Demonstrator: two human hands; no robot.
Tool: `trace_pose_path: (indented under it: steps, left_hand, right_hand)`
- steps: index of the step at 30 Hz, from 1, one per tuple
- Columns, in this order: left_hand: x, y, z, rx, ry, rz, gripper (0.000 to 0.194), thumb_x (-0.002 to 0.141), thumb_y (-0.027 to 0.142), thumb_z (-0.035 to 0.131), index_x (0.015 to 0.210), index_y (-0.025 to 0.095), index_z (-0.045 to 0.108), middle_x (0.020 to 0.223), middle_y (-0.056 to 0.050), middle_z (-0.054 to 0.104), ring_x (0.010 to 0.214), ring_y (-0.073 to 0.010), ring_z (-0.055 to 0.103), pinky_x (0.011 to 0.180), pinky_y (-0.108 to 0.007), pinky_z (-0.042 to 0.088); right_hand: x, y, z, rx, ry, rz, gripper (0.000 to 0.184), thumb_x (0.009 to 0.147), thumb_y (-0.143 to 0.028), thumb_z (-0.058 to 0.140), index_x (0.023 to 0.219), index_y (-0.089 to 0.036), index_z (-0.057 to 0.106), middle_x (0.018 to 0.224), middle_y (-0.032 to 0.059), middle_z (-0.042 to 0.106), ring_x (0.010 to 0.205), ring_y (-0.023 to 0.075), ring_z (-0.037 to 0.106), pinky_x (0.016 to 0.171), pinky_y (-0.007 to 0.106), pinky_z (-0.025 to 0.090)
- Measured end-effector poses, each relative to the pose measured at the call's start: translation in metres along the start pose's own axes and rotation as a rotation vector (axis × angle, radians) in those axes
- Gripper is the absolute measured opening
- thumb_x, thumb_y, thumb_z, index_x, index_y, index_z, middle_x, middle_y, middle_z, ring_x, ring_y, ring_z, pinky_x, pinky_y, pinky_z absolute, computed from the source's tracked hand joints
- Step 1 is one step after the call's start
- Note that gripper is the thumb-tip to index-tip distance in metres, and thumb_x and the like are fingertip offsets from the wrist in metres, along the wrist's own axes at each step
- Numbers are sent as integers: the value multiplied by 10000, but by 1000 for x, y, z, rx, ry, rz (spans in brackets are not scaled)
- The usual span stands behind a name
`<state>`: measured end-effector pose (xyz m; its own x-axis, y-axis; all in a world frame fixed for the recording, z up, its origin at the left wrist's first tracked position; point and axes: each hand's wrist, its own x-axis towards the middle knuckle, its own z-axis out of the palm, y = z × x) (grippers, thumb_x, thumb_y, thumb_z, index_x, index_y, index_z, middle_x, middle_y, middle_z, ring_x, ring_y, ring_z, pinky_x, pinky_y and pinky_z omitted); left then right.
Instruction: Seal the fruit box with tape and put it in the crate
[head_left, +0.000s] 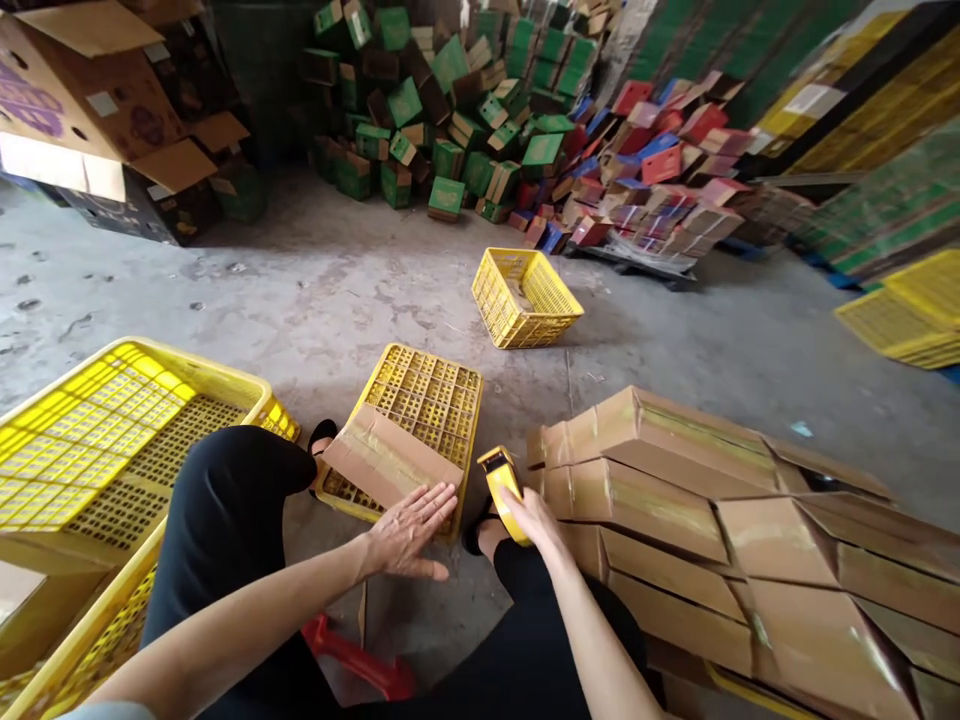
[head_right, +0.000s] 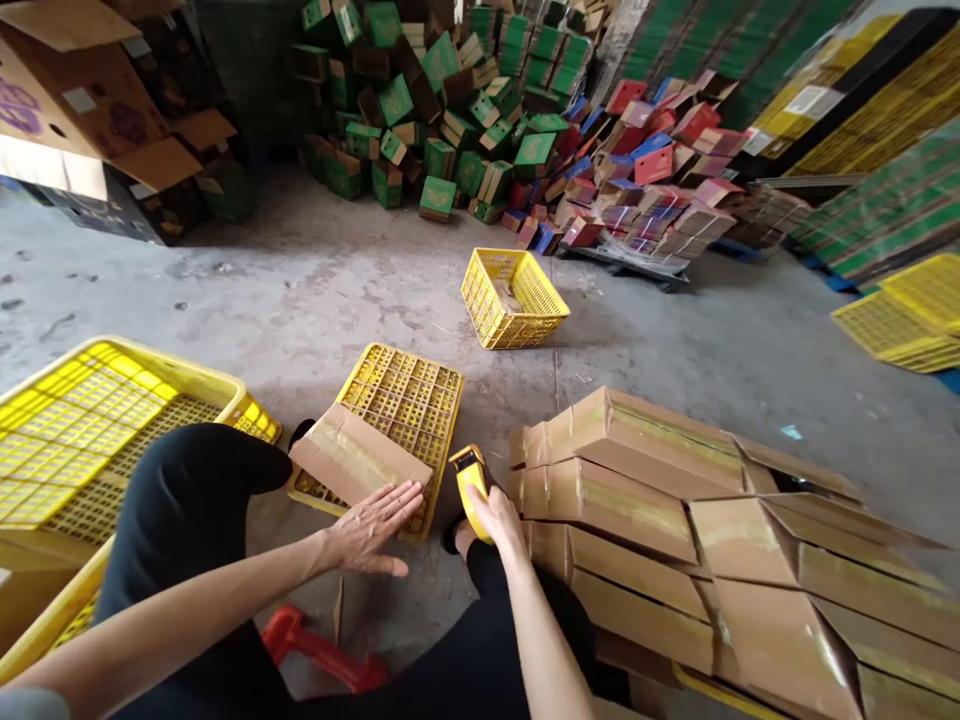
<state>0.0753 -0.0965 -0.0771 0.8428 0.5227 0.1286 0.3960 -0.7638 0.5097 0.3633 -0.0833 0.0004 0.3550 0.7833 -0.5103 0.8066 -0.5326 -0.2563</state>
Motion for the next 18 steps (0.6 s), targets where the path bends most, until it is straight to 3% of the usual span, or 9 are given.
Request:
trace_pose_path:
  steps: [5, 9, 12, 14, 16, 18]
  left_hand:
    - [-4, -11, -19, 14, 148, -151, 932, 1045, 704, 393, 1713, 217, -37, 1760, -155, 145, 1630, -309, 174, 1302, -506, 267]
    - [-23, -53, -47, 72, 312, -374, 780, 1095, 601, 344, 1712, 208, 73, 1755, -178, 177, 1634, -319, 148, 1296, -567, 256]
    - [-38, -95, -65, 78, 434, -596, 755, 1085, 604, 351, 1686, 174, 194, 1744, -213, 198, 1628, -361, 149, 1269, -630, 272]
    - [-44, -118, -71, 18, 479, -725, 796, 1063, 626, 375, 1653, 106, 259, 1726, -253, 225, 1623, -374, 165, 1276, -611, 267]
    - [-46, -132, -72, -109, 465, -848, 845, 1044, 645, 384, 1629, 44, 286, 1703, -279, 268, 1614, -360, 216, 1302, -537, 247]
    - [-46, -139, -70, -234, 447, -942, 848, 1028, 660, 401, 1624, 63, 309, 1687, -252, 331, 1596, -329, 291, 1313, -479, 240]
  right_hand:
    - [47, -56, 24, -53, 57, -125, 477, 1016, -517, 570, 1254, -126, 705, 1294, 239, 746, 1259, 348, 692, 995, 358, 493]
    - [80, -86, 40, -24, 109, -198, 406, 1021, -435, 607, 1258, -116, 689, 1267, 253, 750, 1283, 352, 672, 1102, 412, 423]
    - [98, -95, 48, 48, 129, -266, 334, 969, -317, 696, 1240, -122, 699, 1313, 227, 738, 1354, 322, 622, 1223, 430, 296]
    - [106, -95, 50, 119, 117, -305, 300, 935, -275, 731, 1207, -147, 723, 1325, 176, 746, 1359, 286, 620, 1258, 412, 253]
    - [107, -92, 48, 202, 107, -318, 283, 962, -283, 688, 1220, -177, 732, 1339, 128, 749, 1345, 246, 634, 1246, 370, 296]
    - [99, -86, 45, 289, 127, -286, 345, 1044, -319, 539, 1324, -189, 692, 1426, 115, 702, 1374, 217, 611, 1214, 330, 355]
